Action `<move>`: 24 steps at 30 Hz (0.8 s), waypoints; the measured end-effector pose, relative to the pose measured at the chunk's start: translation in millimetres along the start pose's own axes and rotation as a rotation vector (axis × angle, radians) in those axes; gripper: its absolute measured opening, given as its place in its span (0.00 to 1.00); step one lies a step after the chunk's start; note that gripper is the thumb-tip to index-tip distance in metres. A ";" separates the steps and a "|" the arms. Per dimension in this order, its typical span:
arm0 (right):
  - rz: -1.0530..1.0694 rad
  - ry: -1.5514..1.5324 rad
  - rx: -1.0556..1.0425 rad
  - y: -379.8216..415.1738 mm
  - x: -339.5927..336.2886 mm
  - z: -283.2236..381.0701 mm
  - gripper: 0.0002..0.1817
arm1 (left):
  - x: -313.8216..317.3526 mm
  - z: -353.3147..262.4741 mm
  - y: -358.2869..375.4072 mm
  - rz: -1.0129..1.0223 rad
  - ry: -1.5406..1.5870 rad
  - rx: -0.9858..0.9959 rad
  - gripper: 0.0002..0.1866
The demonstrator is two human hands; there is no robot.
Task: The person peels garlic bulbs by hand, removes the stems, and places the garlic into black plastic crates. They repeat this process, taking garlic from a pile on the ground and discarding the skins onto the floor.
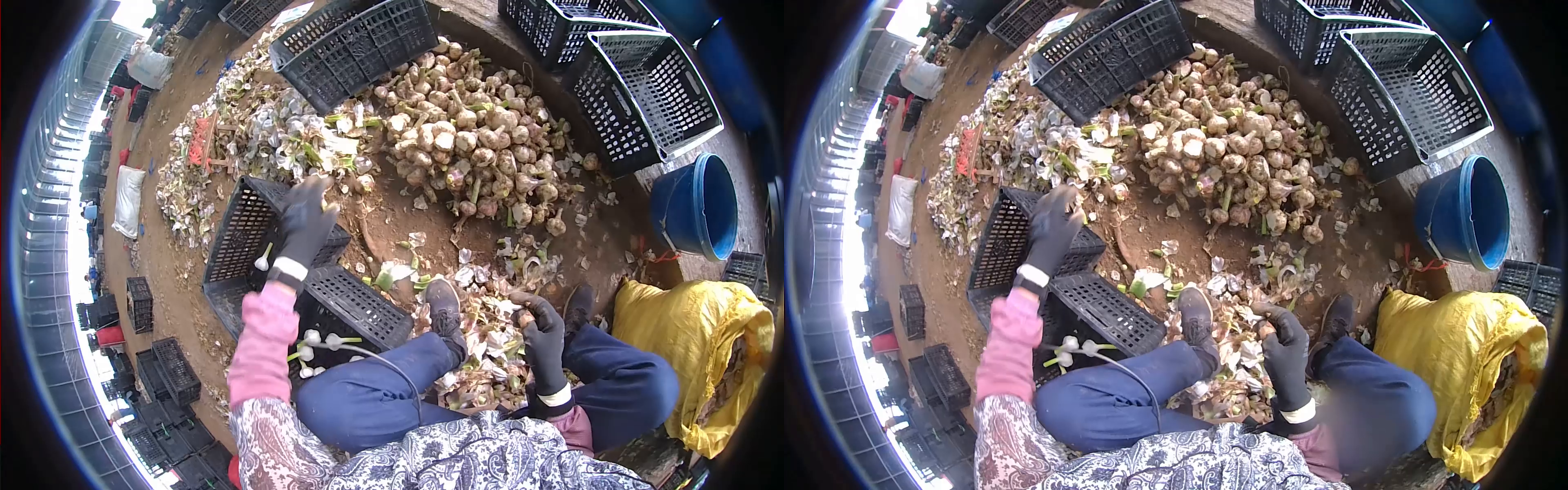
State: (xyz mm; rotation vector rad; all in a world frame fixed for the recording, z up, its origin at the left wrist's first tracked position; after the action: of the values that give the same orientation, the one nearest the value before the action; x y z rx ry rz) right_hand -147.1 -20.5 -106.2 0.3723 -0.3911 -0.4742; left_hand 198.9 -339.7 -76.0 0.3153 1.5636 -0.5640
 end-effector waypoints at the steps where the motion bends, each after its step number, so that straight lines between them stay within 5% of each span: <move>1: -0.013 0.049 -0.032 -1.3 -0.9 -0.6 0.15 | 40.5 9.8 -22.7 0.214 0.114 -0.070 0.29; 3: -0.027 0.102 -0.048 -0.7 -5.9 -0.2 0.14 | 130.7 13.4 -40.7 0.538 0.159 -0.152 0.30; 7: -0.075 0.197 -0.115 -3.9 -12.9 16.5 0.13 | 253.0 28.4 -40.9 0.597 -0.162 -0.153 0.31; 9: -0.098 0.233 -0.135 -6.0 -20.0 23.6 0.13 | 265.0 25.4 -41.7 0.672 -0.264 -0.190 0.27; 10: -0.108 0.225 -0.111 -5.5 -26.6 20.1 0.12 | 302.2 42.6 -16.7 0.077 -0.361 0.032 0.20; 11: -0.109 0.195 -0.071 -3.9 -32.9 15.9 0.14 | 300.3 36.7 -12.5 0.006 -0.351 0.022 0.16; 12: -0.104 0.164 -0.024 -3.3 -36.7 12.2 0.17 | 290.7 29.7 -20.1 -0.059 -0.344 0.010 0.12; 16: -0.107 0.139 -0.086 -3.2 -33.8 11.2 0.16 | 263.7 -20.2 -56.1 0.337 -0.027 0.143 0.10; 18: -0.073 0.189 -0.143 -2.6 -25.3 18.5 0.18 | 162.4 -107.3 -69.1 0.342 0.413 0.222 0.18; 20: -0.033 0.236 -0.212 0.0 -9.6 32.5 0.22 | 56.4 -193.5 -66.8 0.659 0.602 0.279 0.19; 22: -0.008 0.284 -0.293 7.1 5.9 49.0 0.27 | 7.1 -252.3 -48.3 0.618 0.776 0.474 0.15; 24: 0.099 -0.004 -0.248 11.6 16.1 47.3 0.31 | -32.8 -301.6 -27.0 0.654 0.849 0.561 0.14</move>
State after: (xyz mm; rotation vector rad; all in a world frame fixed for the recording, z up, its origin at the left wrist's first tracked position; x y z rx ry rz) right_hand -150.6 -31.0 -56.2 0.1110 -0.3483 -0.4210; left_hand -68.2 -197.8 -40.4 1.5899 1.9159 -0.3393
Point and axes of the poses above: each hand's wrist, its own y-axis away from the middle knuckle, its own x-axis out of the palm, z = x × y, the point moved 5 cm from there along -y, towards the middle knuckle, and after that the axes turned 8 degrees about -y, right-handed, at the moved point
